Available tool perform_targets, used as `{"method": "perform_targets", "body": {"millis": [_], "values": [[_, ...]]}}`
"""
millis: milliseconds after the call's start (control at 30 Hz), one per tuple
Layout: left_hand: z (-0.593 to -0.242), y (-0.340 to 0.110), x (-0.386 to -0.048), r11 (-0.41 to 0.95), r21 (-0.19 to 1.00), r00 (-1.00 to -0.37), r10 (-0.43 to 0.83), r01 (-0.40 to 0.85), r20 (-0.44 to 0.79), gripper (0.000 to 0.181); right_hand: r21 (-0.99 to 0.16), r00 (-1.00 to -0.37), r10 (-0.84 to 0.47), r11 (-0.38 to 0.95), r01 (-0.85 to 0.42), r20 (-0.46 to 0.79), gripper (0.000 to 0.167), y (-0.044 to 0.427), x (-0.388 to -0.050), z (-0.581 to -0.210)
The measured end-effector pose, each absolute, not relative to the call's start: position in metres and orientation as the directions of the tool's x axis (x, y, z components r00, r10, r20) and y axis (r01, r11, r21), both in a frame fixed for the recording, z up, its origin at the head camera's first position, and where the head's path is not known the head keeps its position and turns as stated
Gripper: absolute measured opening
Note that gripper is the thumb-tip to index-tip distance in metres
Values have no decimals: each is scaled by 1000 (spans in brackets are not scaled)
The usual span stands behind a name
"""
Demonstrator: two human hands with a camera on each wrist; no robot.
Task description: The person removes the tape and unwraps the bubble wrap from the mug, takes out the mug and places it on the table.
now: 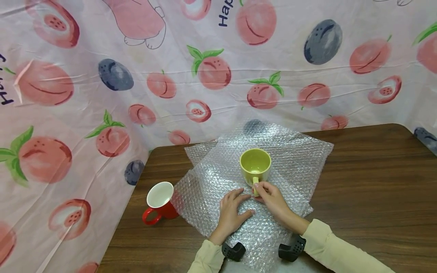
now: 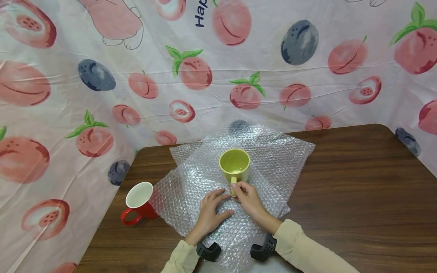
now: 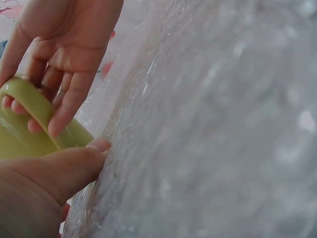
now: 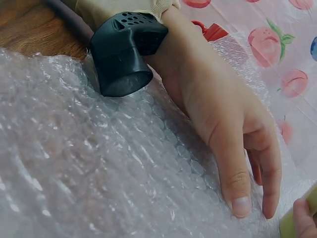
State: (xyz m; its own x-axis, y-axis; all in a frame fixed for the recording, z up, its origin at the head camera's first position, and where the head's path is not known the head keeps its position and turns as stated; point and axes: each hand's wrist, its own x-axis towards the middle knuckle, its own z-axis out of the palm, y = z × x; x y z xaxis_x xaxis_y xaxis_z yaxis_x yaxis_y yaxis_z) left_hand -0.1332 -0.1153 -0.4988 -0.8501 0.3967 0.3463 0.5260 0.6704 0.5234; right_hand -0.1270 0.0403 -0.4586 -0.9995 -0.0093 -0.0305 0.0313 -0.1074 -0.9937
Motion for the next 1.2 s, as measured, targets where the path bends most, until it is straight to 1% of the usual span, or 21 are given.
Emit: {"method": "perform_targets", "body": {"millis": [200,367,533,633,900,1000,1200], "values": [[-501,-114,-133,654,534,-844,404,536,353,42,-997,-999,-12,-73,34,-34,25,49,-120,-460],[-502,-113,-133,655,533,-845,405,535,350,42,-996,-999,-41,-86,30,-27,25,57,-114,-461],[-503,-111,-132,656,536,-847,403,532,347,42,-997,-999,-37,-79,13,-11,25,66,-107,-462],[-505,-112,-132,659,533,-847,399,531,351,42,-998,-999,-45,-64,-19,22,27,73,-103,-462],[-504,-116,-135,666,509,-837,396,545,379,43,-984,-982,-62,-21,-177,178,33,110,-94,-456],[-503,-115,-135,658,522,-839,399,543,369,43,-974,-974,-43,-55,-218,221,32,129,-89,-452],[-503,-116,-136,656,520,-836,403,547,371,43,-937,-955,24,-186,-296,297,26,167,-85,-456]]}}
